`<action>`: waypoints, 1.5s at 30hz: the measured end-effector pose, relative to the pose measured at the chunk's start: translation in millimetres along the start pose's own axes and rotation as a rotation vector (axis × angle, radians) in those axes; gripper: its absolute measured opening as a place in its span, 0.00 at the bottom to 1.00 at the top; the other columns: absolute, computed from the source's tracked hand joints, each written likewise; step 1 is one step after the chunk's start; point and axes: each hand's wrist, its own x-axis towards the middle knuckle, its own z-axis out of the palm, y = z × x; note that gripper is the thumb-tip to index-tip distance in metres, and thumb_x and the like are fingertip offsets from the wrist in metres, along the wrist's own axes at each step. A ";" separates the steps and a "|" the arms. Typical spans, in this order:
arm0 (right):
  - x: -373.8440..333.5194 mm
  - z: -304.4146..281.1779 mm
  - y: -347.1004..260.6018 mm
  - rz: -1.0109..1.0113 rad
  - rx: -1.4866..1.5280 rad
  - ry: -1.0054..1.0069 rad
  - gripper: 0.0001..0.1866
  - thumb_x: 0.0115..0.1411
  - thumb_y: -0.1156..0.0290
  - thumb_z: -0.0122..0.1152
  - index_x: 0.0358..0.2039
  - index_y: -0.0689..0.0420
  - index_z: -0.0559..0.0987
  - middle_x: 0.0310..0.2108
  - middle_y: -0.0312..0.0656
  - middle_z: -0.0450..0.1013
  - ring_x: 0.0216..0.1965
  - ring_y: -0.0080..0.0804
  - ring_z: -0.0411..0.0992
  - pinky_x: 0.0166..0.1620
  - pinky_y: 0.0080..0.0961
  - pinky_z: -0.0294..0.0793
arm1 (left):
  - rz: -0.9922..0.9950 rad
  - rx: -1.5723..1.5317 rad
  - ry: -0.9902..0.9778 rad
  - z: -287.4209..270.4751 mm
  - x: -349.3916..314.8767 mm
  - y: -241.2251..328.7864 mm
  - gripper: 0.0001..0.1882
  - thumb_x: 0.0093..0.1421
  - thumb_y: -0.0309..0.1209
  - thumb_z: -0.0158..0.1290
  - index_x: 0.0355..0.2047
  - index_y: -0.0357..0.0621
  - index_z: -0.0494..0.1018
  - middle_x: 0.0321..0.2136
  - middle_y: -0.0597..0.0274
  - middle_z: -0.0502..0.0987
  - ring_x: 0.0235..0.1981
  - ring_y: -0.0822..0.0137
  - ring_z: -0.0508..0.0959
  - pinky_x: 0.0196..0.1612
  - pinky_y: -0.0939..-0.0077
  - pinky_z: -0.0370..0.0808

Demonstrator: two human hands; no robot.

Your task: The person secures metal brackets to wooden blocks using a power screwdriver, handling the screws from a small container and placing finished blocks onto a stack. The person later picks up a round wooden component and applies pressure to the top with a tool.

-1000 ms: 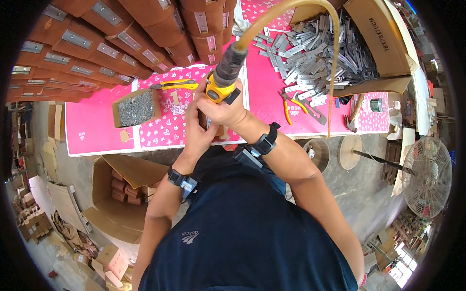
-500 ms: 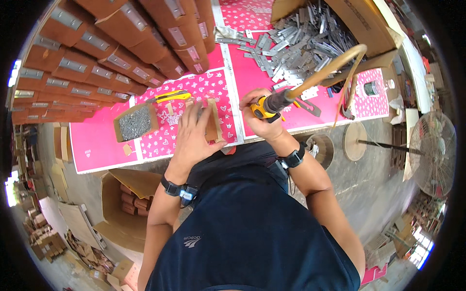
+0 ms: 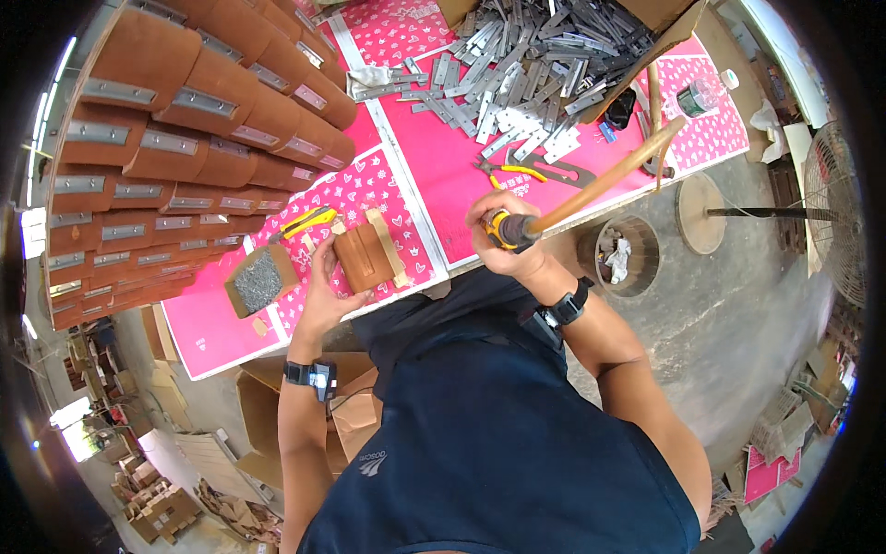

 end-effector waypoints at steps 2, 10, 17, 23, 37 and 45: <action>-0.6 -4.7 3.6 -0.107 -0.160 -0.011 0.14 0.48 0.87 0.60 0.36 0.60 0.75 0.30 0.41 0.77 0.30 0.28 0.77 0.37 0.23 0.77 | -0.013 0.030 -0.024 -2.9 3.1 5.8 0.61 0.44 0.26 0.74 0.72 0.43 0.45 0.69 0.44 0.56 0.72 0.49 0.57 0.73 0.57 0.57; -5.2 -13.7 -1.0 -0.157 -0.135 -0.022 0.11 0.51 0.86 0.55 0.35 0.60 0.75 0.28 0.44 0.77 0.30 0.33 0.78 0.35 0.26 0.77 | 0.057 0.153 -0.130 -7.6 10.0 4.1 0.62 0.43 0.29 0.76 0.69 0.43 0.43 0.71 0.40 0.51 0.73 0.49 0.54 0.75 0.56 0.51; -13.2 -26.2 5.7 -0.139 -0.060 -0.129 0.26 0.41 0.56 0.82 0.36 0.54 0.78 0.31 0.39 0.77 0.29 0.33 0.78 0.32 0.28 0.77 | 0.360 0.579 0.164 23.3 39.3 82.7 0.44 0.54 0.36 0.67 0.67 0.36 0.57 0.64 0.39 0.63 0.64 0.43 0.67 0.65 0.53 0.66; -12.4 -27.3 8.8 -0.165 -0.055 -0.148 0.27 0.41 0.58 0.81 0.37 0.55 0.78 0.33 0.40 0.77 0.30 0.34 0.78 0.34 0.28 0.77 | 0.500 0.596 -0.120 130.8 157.8 124.1 0.13 0.59 0.29 0.61 0.43 0.38 0.78 0.38 0.50 0.80 0.42 0.47 0.79 0.47 0.59 0.76; -6.3 -22.3 0.0 -0.125 -0.088 0.111 0.12 0.45 0.84 0.59 0.32 0.57 0.76 0.27 0.41 0.76 0.27 0.35 0.77 0.31 0.26 0.76 | 0.177 0.645 -0.053 204.5 227.7 129.0 0.11 0.59 0.18 0.53 0.43 0.36 0.71 0.41 0.44 0.81 0.39 0.47 0.83 0.43 0.58 0.80; -3.0 -17.1 7.3 -0.085 0.002 0.062 0.14 0.47 0.82 0.66 0.36 0.57 0.76 0.29 0.39 0.76 0.28 0.29 0.77 0.33 0.25 0.76 | -0.050 -0.395 -0.034 62.4 127.0 117.7 0.31 0.66 0.18 0.52 0.68 0.41 0.58 0.44 0.48 0.82 0.43 0.69 0.81 0.46 0.75 0.78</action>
